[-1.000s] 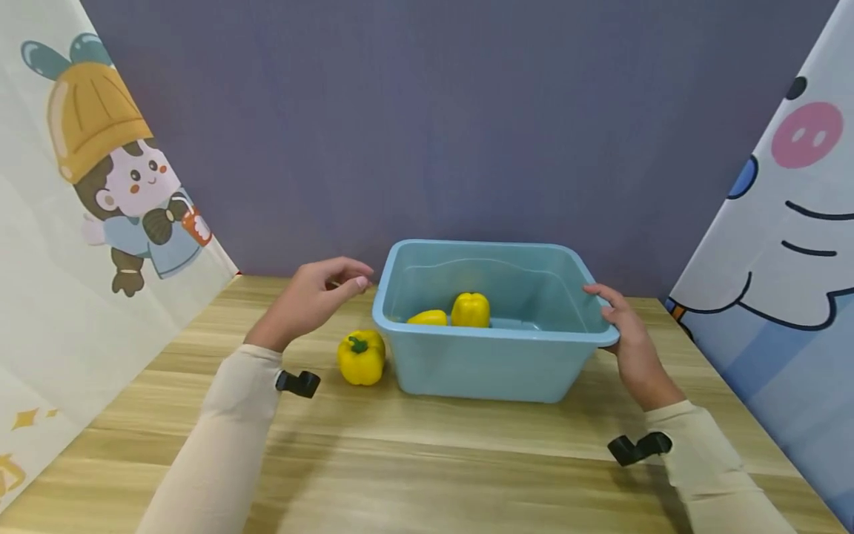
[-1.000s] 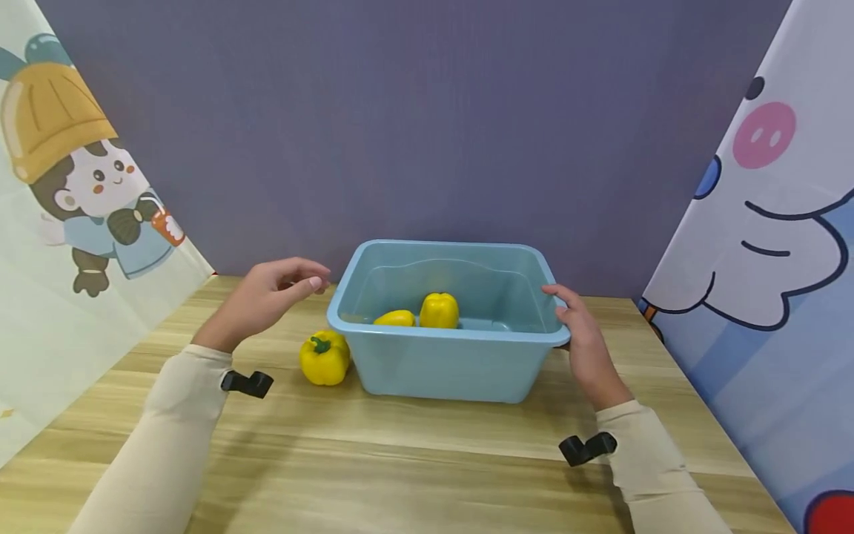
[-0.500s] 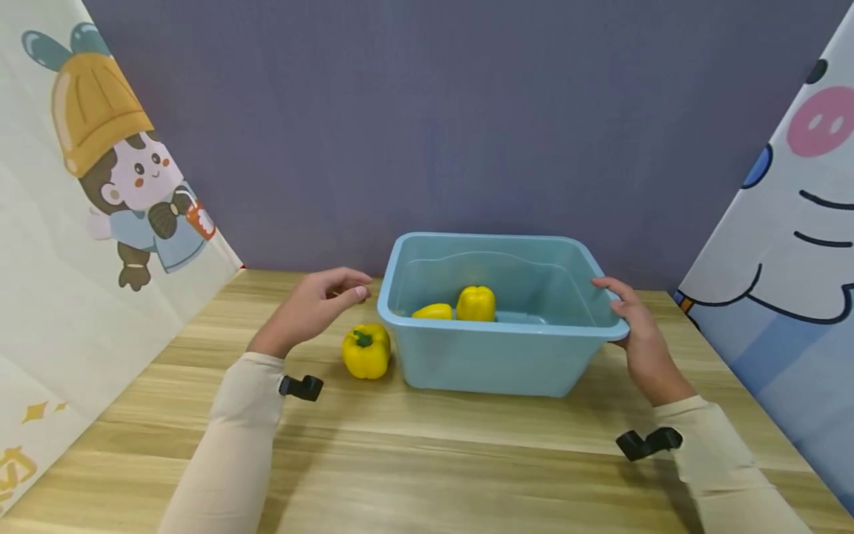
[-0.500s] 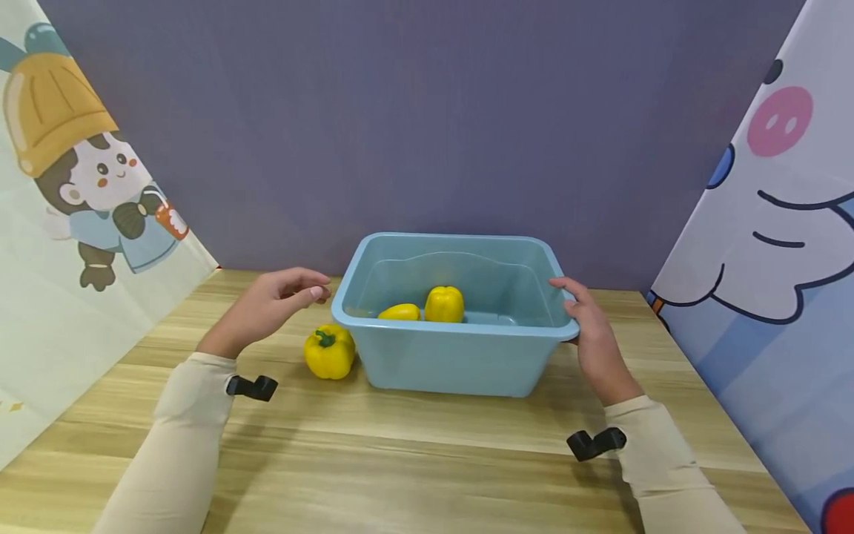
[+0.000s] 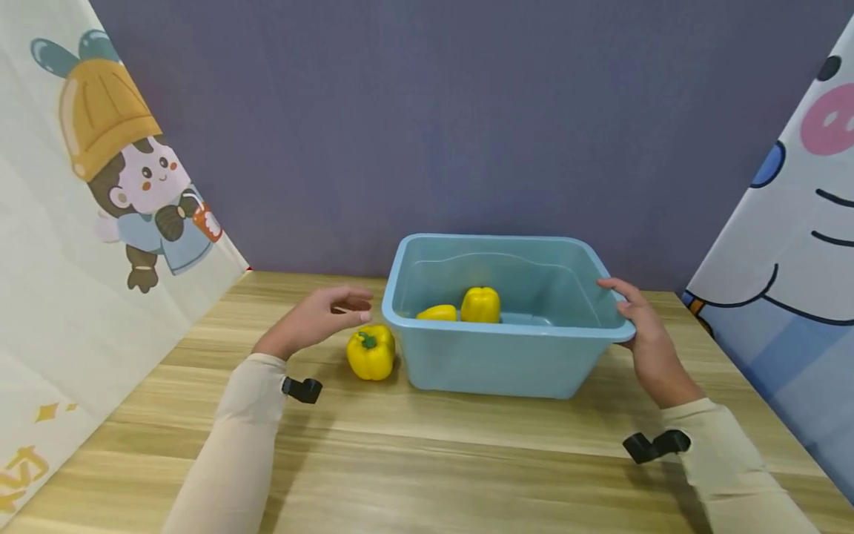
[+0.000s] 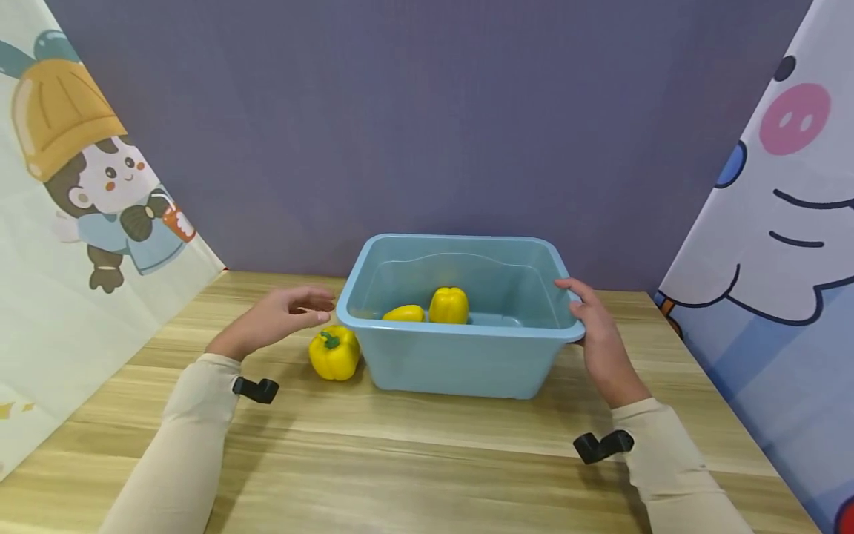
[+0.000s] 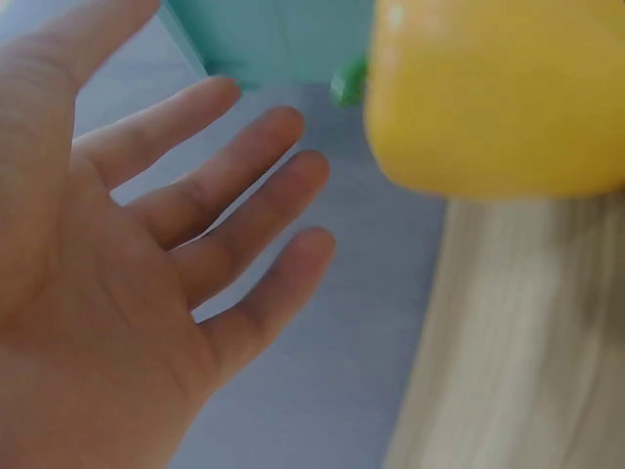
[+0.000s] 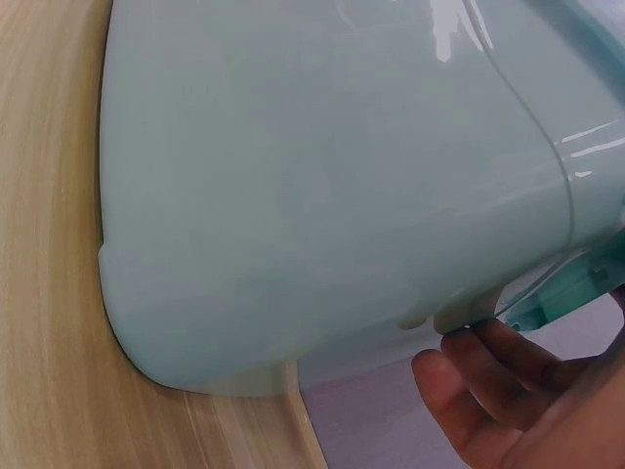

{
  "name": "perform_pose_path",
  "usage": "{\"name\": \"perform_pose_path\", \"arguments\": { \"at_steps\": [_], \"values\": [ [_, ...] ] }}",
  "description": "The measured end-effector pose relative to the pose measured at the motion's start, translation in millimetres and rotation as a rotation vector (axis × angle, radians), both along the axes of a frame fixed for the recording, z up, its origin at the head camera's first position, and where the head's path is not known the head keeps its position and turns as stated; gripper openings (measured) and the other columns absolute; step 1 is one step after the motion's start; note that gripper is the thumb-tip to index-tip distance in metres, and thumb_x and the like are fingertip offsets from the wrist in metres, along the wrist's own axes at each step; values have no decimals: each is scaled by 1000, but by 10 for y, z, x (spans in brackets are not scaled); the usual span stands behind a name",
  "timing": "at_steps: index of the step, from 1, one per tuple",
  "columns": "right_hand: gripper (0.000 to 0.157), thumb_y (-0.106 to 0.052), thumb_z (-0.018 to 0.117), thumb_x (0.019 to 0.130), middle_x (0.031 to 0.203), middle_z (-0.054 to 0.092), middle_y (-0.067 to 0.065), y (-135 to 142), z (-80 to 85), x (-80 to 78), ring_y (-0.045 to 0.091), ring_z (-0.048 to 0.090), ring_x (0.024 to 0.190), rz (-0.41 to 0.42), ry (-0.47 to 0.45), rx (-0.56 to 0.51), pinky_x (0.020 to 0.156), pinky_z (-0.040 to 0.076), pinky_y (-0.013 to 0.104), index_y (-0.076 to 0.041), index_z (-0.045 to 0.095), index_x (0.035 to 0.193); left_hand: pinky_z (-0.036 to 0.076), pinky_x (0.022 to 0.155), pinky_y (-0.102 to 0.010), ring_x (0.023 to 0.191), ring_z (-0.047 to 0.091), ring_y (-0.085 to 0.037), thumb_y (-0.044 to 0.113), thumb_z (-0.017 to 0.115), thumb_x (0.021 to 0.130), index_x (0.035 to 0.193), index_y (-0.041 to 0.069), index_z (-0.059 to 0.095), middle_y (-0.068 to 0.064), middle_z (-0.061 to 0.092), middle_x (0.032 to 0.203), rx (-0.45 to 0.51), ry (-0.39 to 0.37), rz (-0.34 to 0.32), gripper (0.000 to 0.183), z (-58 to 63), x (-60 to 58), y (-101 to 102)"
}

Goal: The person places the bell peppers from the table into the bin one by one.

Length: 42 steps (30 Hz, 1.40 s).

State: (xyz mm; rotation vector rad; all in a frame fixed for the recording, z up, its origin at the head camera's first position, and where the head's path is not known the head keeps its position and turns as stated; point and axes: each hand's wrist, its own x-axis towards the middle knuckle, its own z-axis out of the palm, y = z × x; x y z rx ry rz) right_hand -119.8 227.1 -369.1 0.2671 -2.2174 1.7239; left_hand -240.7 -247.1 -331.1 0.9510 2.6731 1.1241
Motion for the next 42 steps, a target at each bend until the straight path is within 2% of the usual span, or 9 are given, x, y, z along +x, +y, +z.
{"name": "perform_pose_path", "arguments": {
  "at_steps": [5, 10, 15, 18, 24, 29, 33, 42],
  "values": [
    [43, -32, 22, 102, 133, 32, 11, 18, 29, 15, 22, 47, 99, -16, -13, 9, 73, 44, 25, -17, 34, 141, 38, 97, -46, 119, 48, -19, 43, 68, 82, 130, 27, 52, 3, 53, 129, -39, -116, -40, 52, -94, -43, -36],
    [43, -31, 23, 102, 133, 32, 11, 34, 36, 30, 20, 46, 99, -19, -9, -8, 72, 44, 24, -17, 35, 140, 33, 100, -49, 126, 40, -22, 42, 70, 81, 136, 28, 46, 2, 45, 138, -83, -184, -104, 62, -166, -68, -12],
    [41, -29, 24, 101, 132, 34, 11, 23, 13, 4, 17, 48, 97, -24, 1, -13, 71, 44, 25, -19, 38, 139, 30, 102, -48, 127, 37, -17, 43, 74, 76, 134, 38, 44, 10, 42, 138, -154, -203, -128, 66, -233, -59, 8],
    [42, -30, 23, 101, 133, 33, 11, 12, 8, 5, 17, 47, 98, -32, -7, -1, 72, 43, 25, -20, 38, 139, 28, 104, -46, 127, 36, -12, 45, 75, 73, 135, 39, 43, 17, 41, 136, -189, -211, -116, 70, -261, -35, 22],
    [44, -33, 21, 102, 135, 33, 11, 4, 21, 5, 19, 47, 101, -44, -18, 37, 72, 44, 25, -20, 35, 141, 27, 104, -46, 128, 35, -13, 43, 78, 72, 137, 33, 42, 14, 40, 139, -180, -226, -124, 75, -296, -19, 46],
    [45, -35, 19, 102, 135, 33, 11, -1, 32, 7, 21, 46, 102, -50, -22, 57, 73, 43, 26, -20, 34, 142, 27, 104, -43, 128, 34, -12, 38, 80, 70, 139, 36, 38, 15, 36, 141, -155, -257, -149, 80, -330, -30, 36],
    [44, -32, 21, 102, 134, 32, 13, 4, 30, 18, 20, 48, 100, -30, 3, 44, 72, 44, 25, -19, 35, 142, 29, 102, -41, 123, 38, -13, 35, 81, 69, 140, 41, 35, 15, 37, 140, -137, -280, -161, 84, -344, -27, 28],
    [45, -34, 20, 102, 134, 33, 11, -22, 20, 41, 20, 47, 100, -48, -10, 47, 72, 44, 25, -19, 34, 142, 30, 102, -40, 122, 40, -14, 32, 81, 69, 144, 38, 28, 11, 36, 142, -133, -267, -185, 92, -345, -17, -4]
  ]
}}
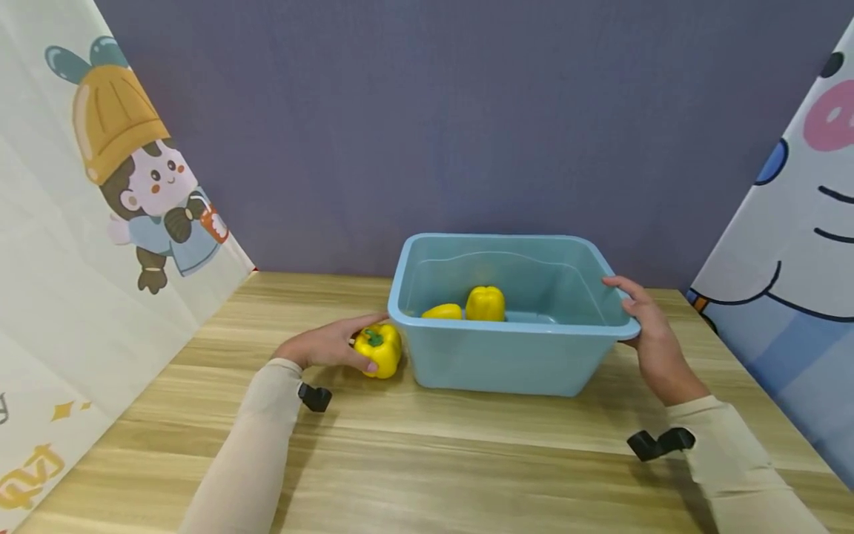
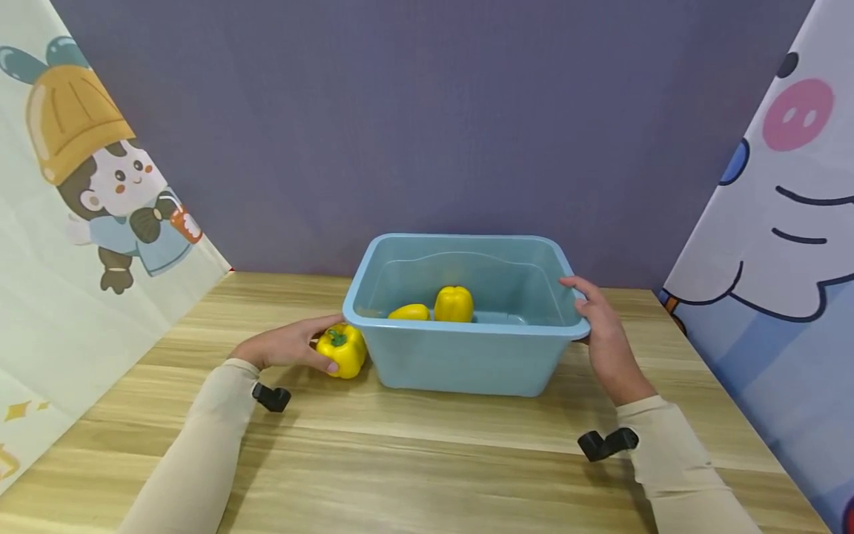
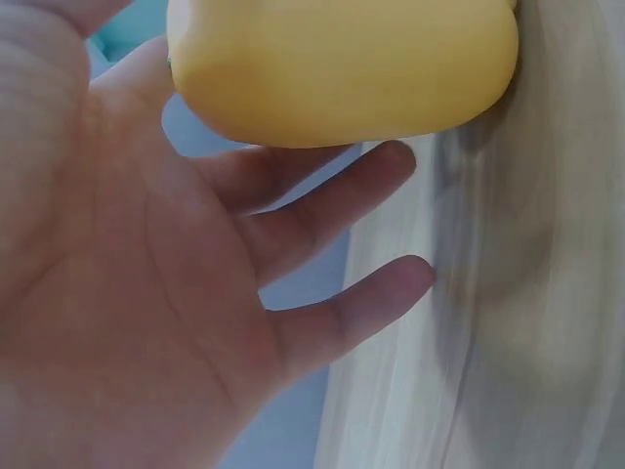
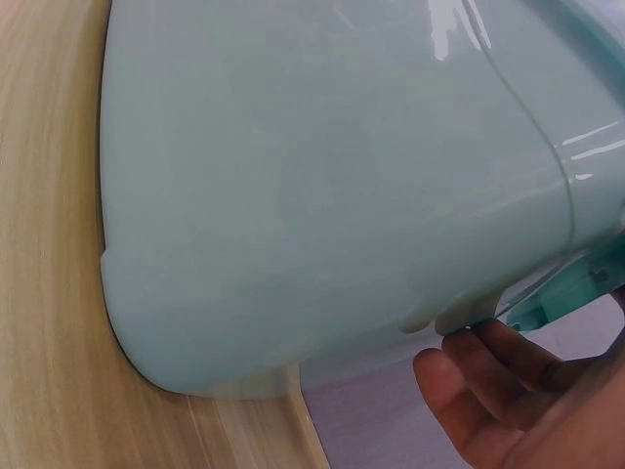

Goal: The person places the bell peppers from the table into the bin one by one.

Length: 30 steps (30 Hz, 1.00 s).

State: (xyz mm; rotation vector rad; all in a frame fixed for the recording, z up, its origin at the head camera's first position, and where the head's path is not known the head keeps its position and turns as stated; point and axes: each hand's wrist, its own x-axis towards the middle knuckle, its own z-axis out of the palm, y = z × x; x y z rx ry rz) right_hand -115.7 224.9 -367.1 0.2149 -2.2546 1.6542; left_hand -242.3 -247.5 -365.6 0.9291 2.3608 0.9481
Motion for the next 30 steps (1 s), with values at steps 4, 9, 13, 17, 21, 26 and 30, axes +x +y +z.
{"name": "perform_pose_path", "arguments": {
  "at_steps": [4, 9, 13, 17, 21, 26, 30],
  "values": [
    [45, -35, 19, 102, 136, 30, 11, -3, -38, -3, 21, 45, 102, -6, -9, 4, 72, 43, 25, -20, 33, 142, 34, 99, -39, 115, 44, -16, 30, 80, 71, 142, 33, 34, 11, 38, 139, 19, -29, 6, 85, -11, -20, -42],
    [45, -34, 20, 102, 134, 31, 10, -13, -50, -22, 22, 45, 101, 11, -12, -24, 73, 43, 25, -19, 33, 142, 38, 95, -36, 108, 49, -17, 34, 79, 72, 141, 26, 37, 7, 44, 133, -1, -27, 37, 81, -18, -34, -117],
    [43, -32, 22, 102, 132, 32, 11, -1, -44, -33, 20, 46, 98, 32, 2, -61, 72, 42, 25, -18, 35, 141, 38, 95, -38, 109, 49, -18, 34, 77, 74, 141, 28, 36, 2, 46, 131, -3, -27, 54, 79, -5, -41, -141],
    [44, -33, 21, 102, 135, 30, 10, 7, -35, -38, 21, 44, 102, 33, 1, -49, 73, 42, 25, -19, 34, 141, 39, 94, -39, 109, 50, -20, 34, 76, 76, 142, 24, 35, 0, 48, 128, 3, -19, 72, 78, 5, -51, -160],
    [45, -33, 19, 102, 139, 27, 9, 1, -26, -33, 23, 42, 105, 28, -13, -39, 74, 42, 24, -18, 32, 142, 42, 89, -38, 106, 52, -21, 36, 74, 77, 143, 22, 32, -3, 52, 122, 22, -18, 94, 79, 3, -64, -171],
    [46, -34, 17, 102, 139, 27, 10, 2, -33, -35, 24, 41, 106, 28, -9, -19, 74, 42, 24, -18, 31, 143, 45, 85, -37, 100, 55, -24, 36, 73, 79, 141, 24, 34, -6, 56, 114, 109, -43, 142, 74, -13, -81, -177],
    [46, -34, 18, 102, 139, 28, 10, 4, -36, -37, 23, 42, 105, 24, -7, -13, 74, 42, 24, -18, 31, 143, 45, 85, -38, 100, 56, -25, 34, 73, 80, 138, 23, 36, -9, 58, 112, 179, -67, 170, 70, -16, -84, -176]
  ]
}}
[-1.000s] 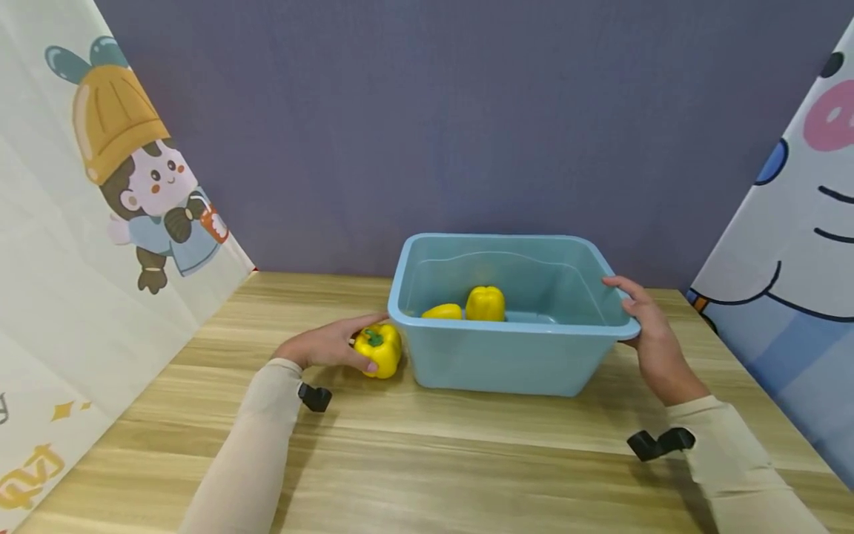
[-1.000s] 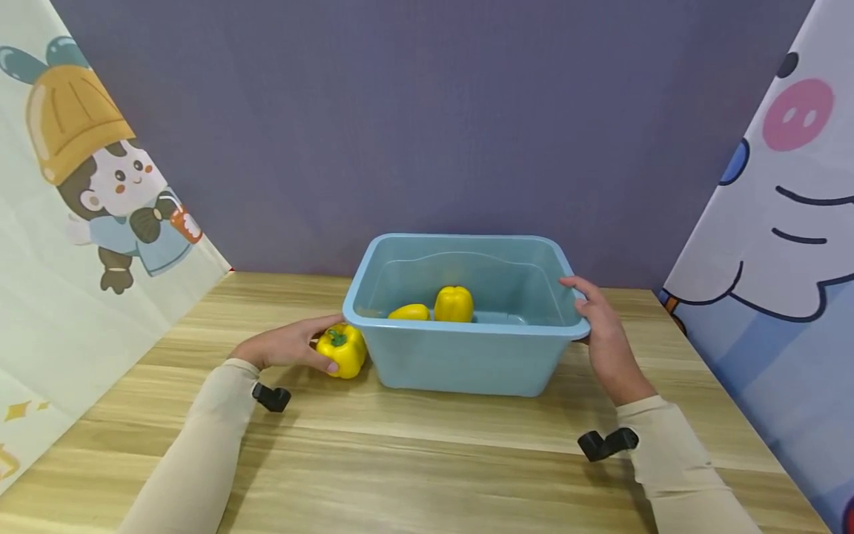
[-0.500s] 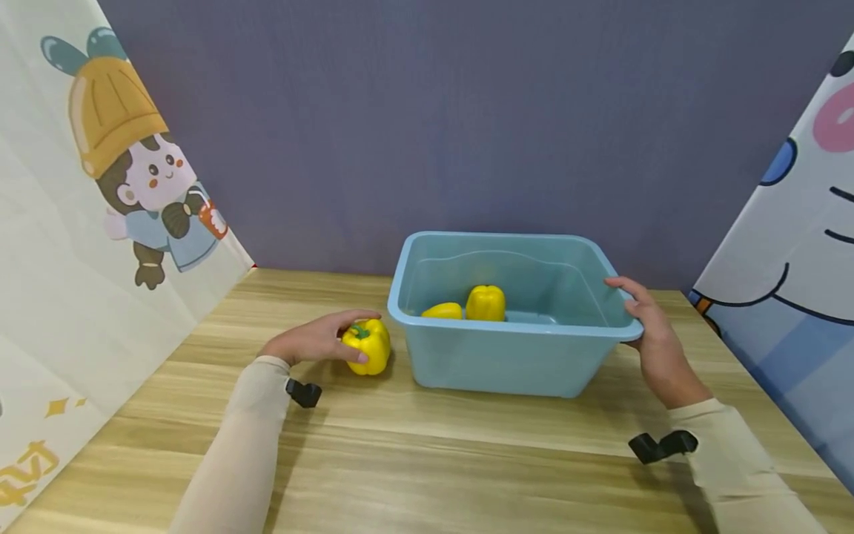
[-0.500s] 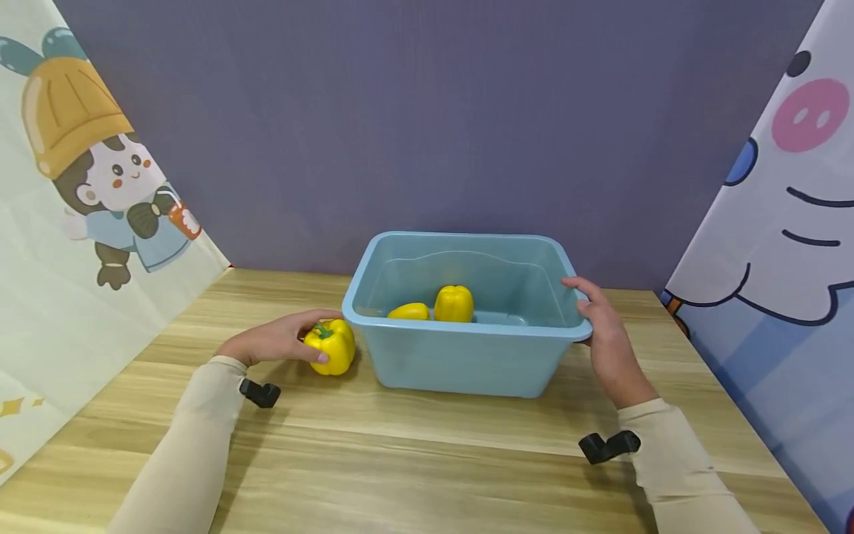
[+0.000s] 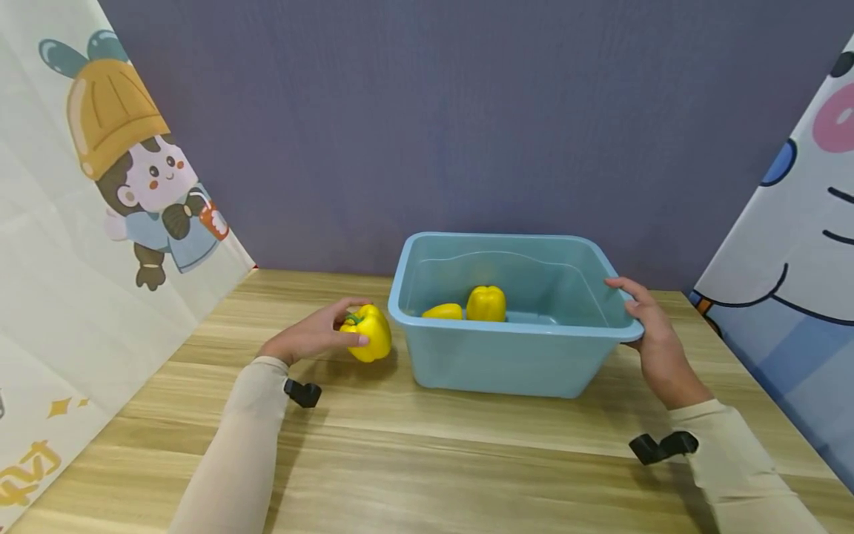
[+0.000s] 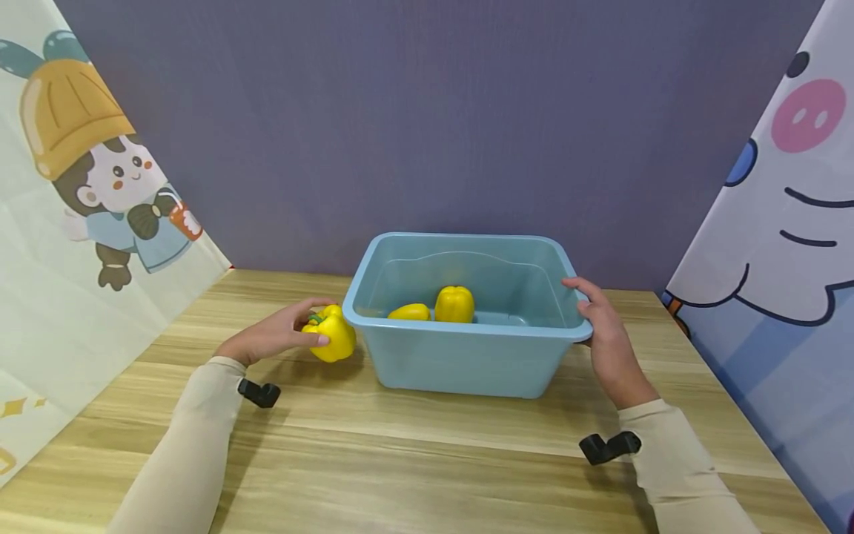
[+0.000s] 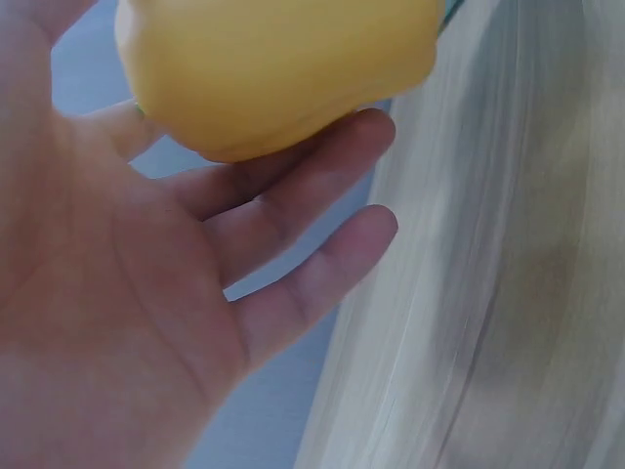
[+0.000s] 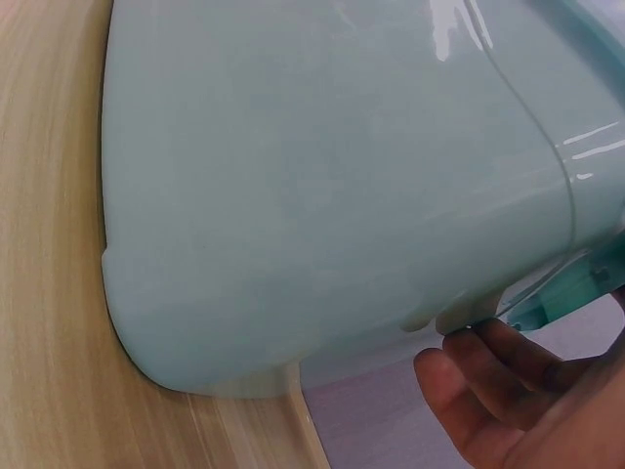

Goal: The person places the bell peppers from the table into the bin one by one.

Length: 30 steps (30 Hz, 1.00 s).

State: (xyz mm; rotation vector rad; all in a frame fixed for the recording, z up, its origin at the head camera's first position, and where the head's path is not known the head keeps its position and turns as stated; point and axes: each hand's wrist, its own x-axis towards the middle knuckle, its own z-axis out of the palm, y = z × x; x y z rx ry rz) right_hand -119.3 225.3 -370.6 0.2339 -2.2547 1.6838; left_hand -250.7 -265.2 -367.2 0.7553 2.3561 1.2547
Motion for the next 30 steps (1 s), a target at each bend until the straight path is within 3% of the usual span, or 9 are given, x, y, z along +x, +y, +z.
{"name": "perform_pose_path", "arguments": {
  "at_steps": [8, 13, 21, 30],
  "values": [
    [45, -33, 19, 102, 137, 29, 10, 10, -6, 1, 23, 44, 103, 12, 10, -23, 73, 43, 24, -17, 32, 143, 42, 88, -41, 102, 55, -26, 33, 68, 84, 134, 21, 36, -11, 58, 111, 21, -16, 53, 61, 86, 36, 9],
    [45, -32, 20, 102, 137, 29, 10, 10, -1, 3, 22, 44, 102, 18, 13, -26, 74, 43, 24, -17, 32, 142, 40, 91, -44, 107, 53, -24, 42, 64, 86, 134, 25, 34, -9, 55, 118, 31, 23, 98, 59, 41, -11, -25],
    [44, -32, 21, 102, 135, 30, 11, -2, 10, 4, 22, 44, 102, 11, 19, -24, 73, 44, 23, -16, 33, 142, 35, 94, -52, 105, 54, -26, 51, 59, 86, 133, 20, 31, -10, 55, 118, 68, 45, 191, 63, 159, 33, -66],
    [45, -33, 21, 102, 136, 30, 10, 12, 17, 23, 21, 44, 103, 3, 14, -14, 73, 43, 24, -17, 33, 142, 41, 88, -44, 104, 53, -24, 52, 54, 88, 131, 15, 31, -9, 49, 122, 156, 132, 242, 61, 324, 14, -67]
  ]
}}
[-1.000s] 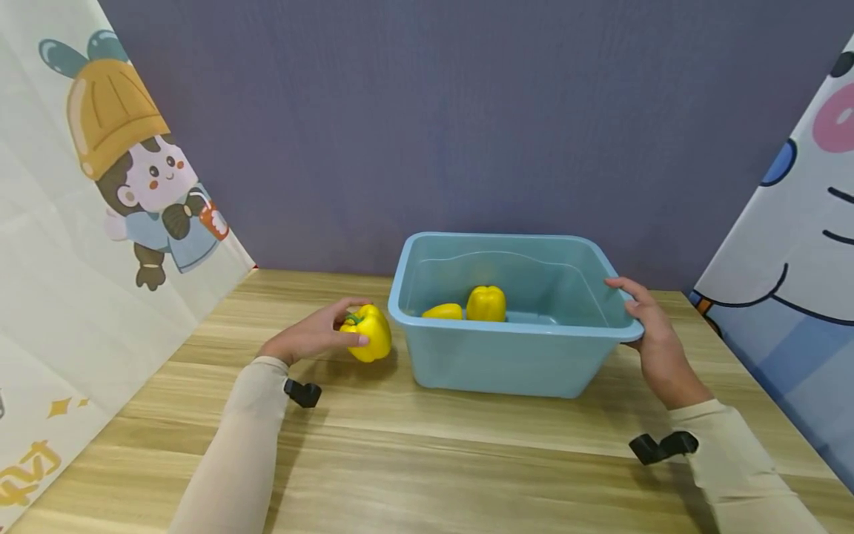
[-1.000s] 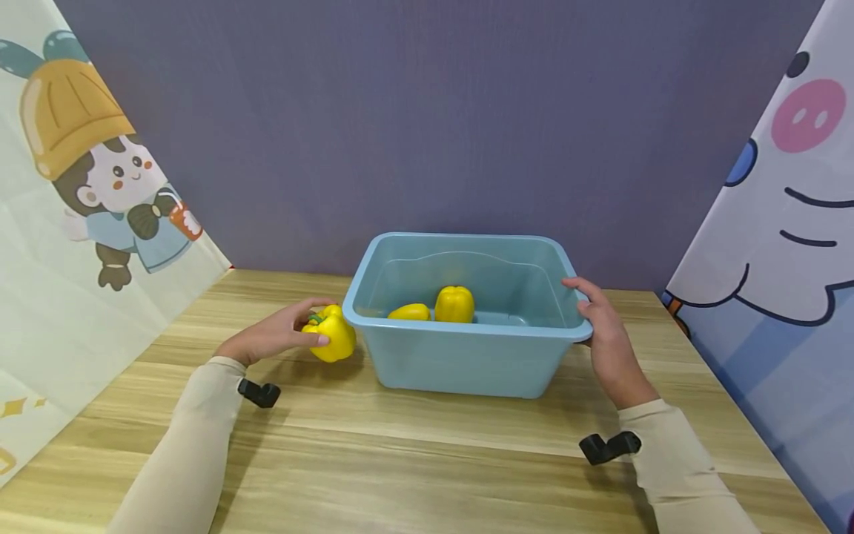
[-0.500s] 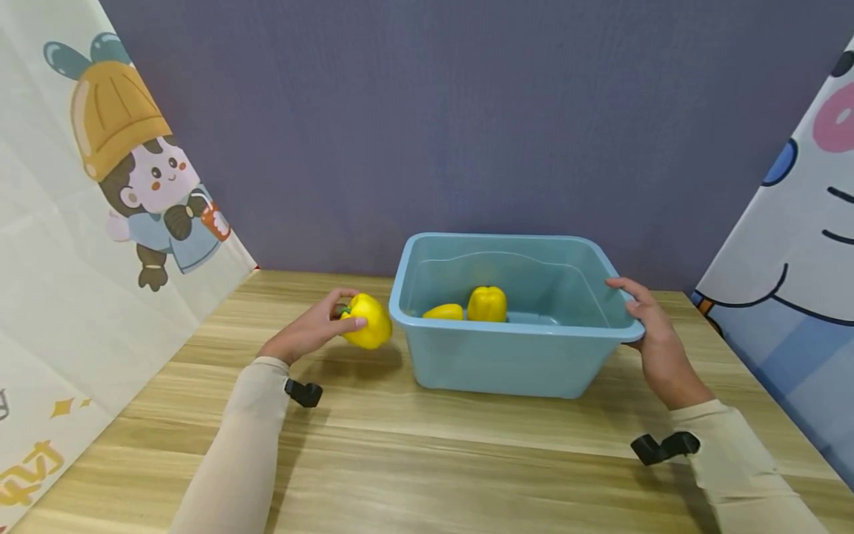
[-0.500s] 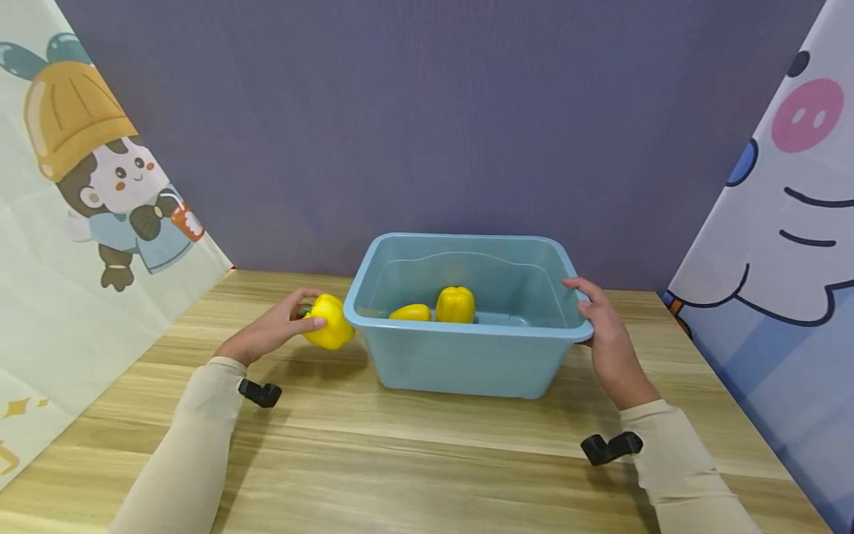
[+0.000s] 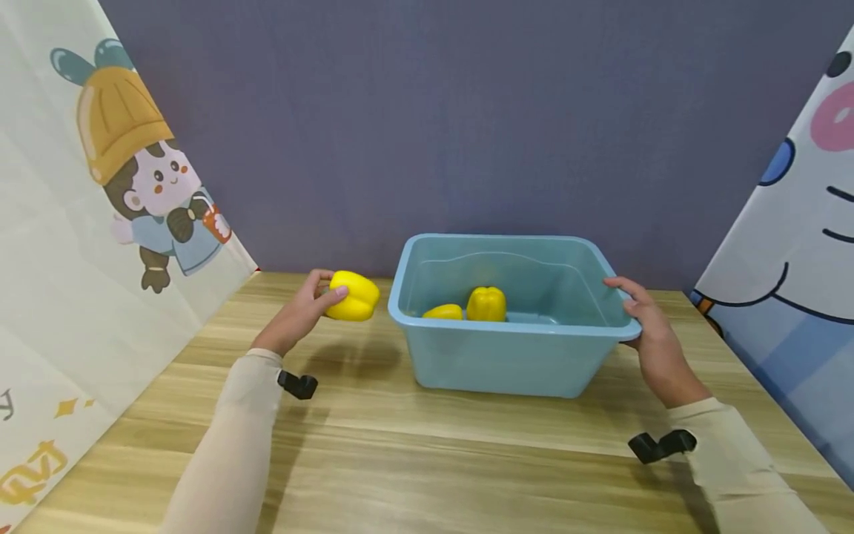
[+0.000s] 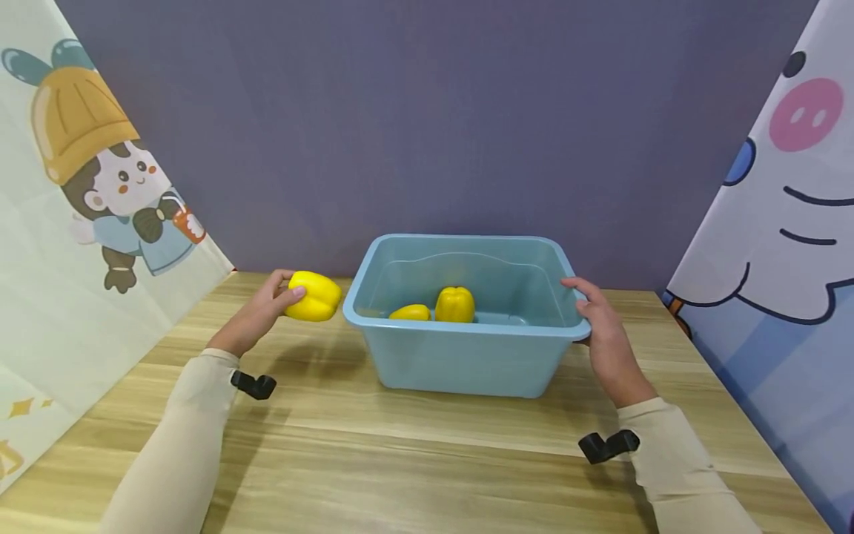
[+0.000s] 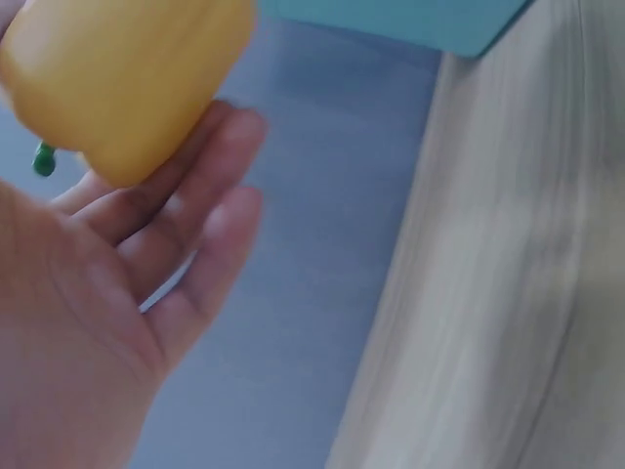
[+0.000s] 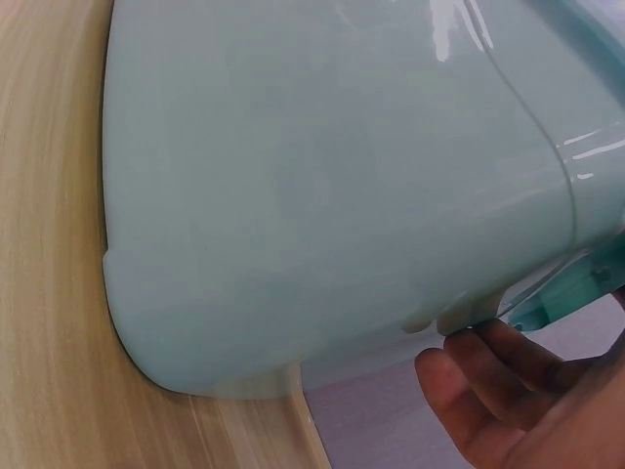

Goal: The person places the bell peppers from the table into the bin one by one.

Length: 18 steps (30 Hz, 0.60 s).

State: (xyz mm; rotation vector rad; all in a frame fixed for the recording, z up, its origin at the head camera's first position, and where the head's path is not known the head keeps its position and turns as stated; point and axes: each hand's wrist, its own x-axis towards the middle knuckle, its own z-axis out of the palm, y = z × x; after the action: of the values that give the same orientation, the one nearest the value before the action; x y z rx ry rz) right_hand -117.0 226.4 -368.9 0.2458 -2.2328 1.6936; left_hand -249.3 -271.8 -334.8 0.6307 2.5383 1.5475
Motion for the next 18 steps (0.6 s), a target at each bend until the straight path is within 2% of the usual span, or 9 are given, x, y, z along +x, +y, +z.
{"name": "perform_pose_path", "arguments": {
  "at_steps": [4, 7, 12, 18],
  "values": [
    [45, -33, 20, 102, 136, 29, 11, 3, -9, -7, 21, 45, 102, -2, -7, 17, 73, 44, 24, -18, 32, 143, 45, 85, -47, 101, 55, -23, 51, 57, 87, 130, 15, 30, -8, 49, 122, 59, 47, 19, 62, 120, -8, 85],
    [46, -35, 18, 102, 139, 27, 9, 16, -17, 2, 21, 44, 103, -14, -18, 44, 73, 42, 25, -21, 30, 144, 47, 81, -45, 99, 56, -22, 52, 59, 85, 129, 15, 30, -6, 51, 121, 61, 88, 19, 64, 244, -9, 194],
    [46, -36, 16, 102, 143, 24, 9, 29, -26, 4, 20, 41, 107, -23, -21, 71, 75, 41, 24, -22, 27, 145, 49, 77, -38, 95, 58, -20, 55, 63, 80, 128, 16, 31, -5, 54, 118, -7, 146, 29, 70, 466, 7, 380],
    [45, -32, 20, 102, 137, 30, 12, 12, -22, -13, 18, 47, 100, -4, 9, 34, 72, 43, 24, -19, 32, 143, 48, 80, -40, 95, 59, -18, 61, 64, 76, 129, 18, 31, -4, 54, 117, -92, 186, 36, 76, 716, 26, 494]
  ]
}}
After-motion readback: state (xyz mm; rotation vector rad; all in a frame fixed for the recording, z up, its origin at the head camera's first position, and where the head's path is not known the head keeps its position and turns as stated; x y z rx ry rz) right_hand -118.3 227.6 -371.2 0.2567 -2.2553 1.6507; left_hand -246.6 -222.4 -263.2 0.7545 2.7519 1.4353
